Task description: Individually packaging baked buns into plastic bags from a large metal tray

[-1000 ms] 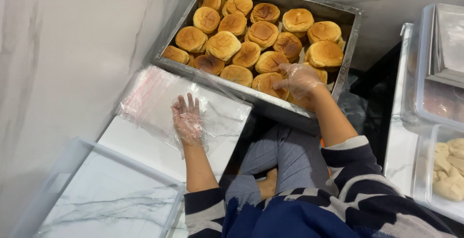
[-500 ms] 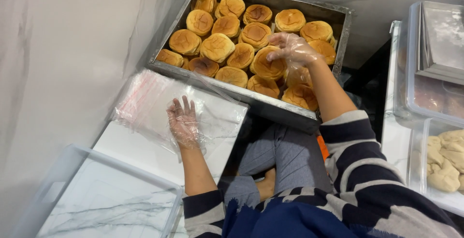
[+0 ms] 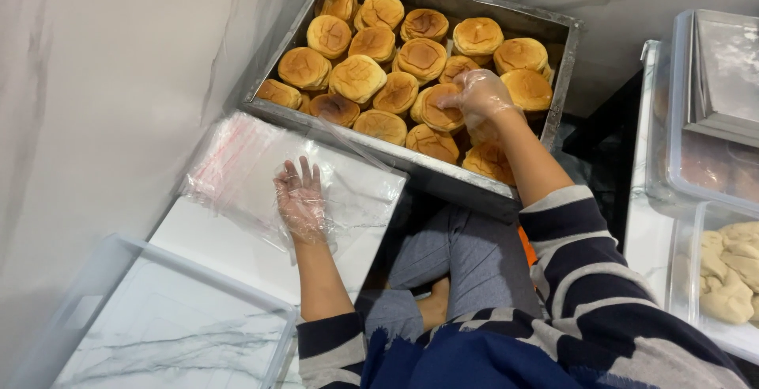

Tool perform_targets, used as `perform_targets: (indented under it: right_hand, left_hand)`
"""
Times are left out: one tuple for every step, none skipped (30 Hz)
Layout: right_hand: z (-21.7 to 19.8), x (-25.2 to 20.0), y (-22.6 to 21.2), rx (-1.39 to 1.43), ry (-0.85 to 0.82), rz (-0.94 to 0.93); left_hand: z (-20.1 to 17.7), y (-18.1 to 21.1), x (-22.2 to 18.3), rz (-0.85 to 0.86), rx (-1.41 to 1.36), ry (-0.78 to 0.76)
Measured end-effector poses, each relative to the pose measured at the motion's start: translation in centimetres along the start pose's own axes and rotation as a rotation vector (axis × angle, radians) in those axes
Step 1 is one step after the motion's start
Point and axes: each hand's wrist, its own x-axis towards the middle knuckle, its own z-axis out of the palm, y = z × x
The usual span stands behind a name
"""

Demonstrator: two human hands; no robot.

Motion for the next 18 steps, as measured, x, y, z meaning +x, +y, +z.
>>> perform_targets:
  right_hand:
    - [0.1, -0.4, -0.3, -0.001, -0.003, -0.001]
    - [0.1, -0.7, -0.7, 0.148, 0.000, -0.008]
    - [0.1, -1.1, -1.2, 0.296, 0.002, -0.015]
    - [0.4, -0.7, -1.0, 0.296, 0.001, -0.018]
    - [0.7, -0.3, -1.0, 0.359, 0.009, -0.012]
    - [1.1, 0.2, -1.0, 0.420, 0.015, -0.010]
    - [0.0, -1.0, -1.8, 0.419, 0.011, -0.017]
    - [-1.0, -2.0, -2.9, 0.405, 0.005, -0.034]
    - [-2.0, -3.1, -3.9, 0.392, 0.000, -0.051]
    - [-2.3, -3.5, -4.8, 0.389, -0.008, -0.061]
    - [-2.6, -3.8, -5.8, 0.593, -0.002, -0.042]
    - [-2.9, -4.2, -6.6, 0.799, 0.005, -0.017]
    - [-2.2, -3.8, -7.0, 0.799, -0.002, -0.022]
    - [-1.5, -3.4, -7.3, 1.007, -0.036, -0.028]
    - [-0.9, -3.0, -7.6, 1.215, -0.072, -0.034]
    - [-0.6, -3.4, -8.2, 1.215, -0.076, -0.038]
    - [-0.3, -3.7, -8.7, 1.175, -0.098, -0.032]
    - [0.0, -4.1, -9.3, 1.137, -0.121, -0.027]
  left_hand:
    - [0.0, -0.1, -0.1, 0.002, 0.000, 0.003]
    - [0.0, -0.1, -0.1, 0.002, 0.001, 0.004]
    - [0.1, -0.1, -0.2, 0.001, 0.001, 0.005]
    - [0.2, -0.1, -0.2, 0.005, 0.001, 0.004]
    - [0.2, -0.1, -0.2, 0.002, 0.003, 0.005]
    - [0.2, 0.0, -0.2, 0.003, 0.004, 0.006]
    - [0.3, -0.3, -0.2, 0.011, 0.004, 0.007]
    - [0.3, -0.4, -0.2, 0.014, 0.009, 0.005]
    - [0.3, -0.4, -0.2, 0.017, 0.015, 0.002]
    - [0.4, -0.4, -0.3, 0.030, 0.013, 0.006]
    - [0.5, -0.3, -0.3, 0.026, 0.027, 0.020]
    - [0.7, -0.4, -0.3, 0.018, 0.043, 0.034]
    - [0.7, -0.4, -0.4, 0.025, 0.043, 0.037]
    - [0.8, -0.5, -0.4, 0.028, 0.055, 0.035]
    - [0.8, -0.5, -0.4, 0.030, 0.068, 0.034]
    - [1.0, -0.5, -0.5, 0.035, 0.068, 0.034]
    - [1.2, -0.6, -0.6, 0.034, 0.088, 0.042]
    - [1.4, -0.5, -0.7, 0.033, 0.111, 0.050]
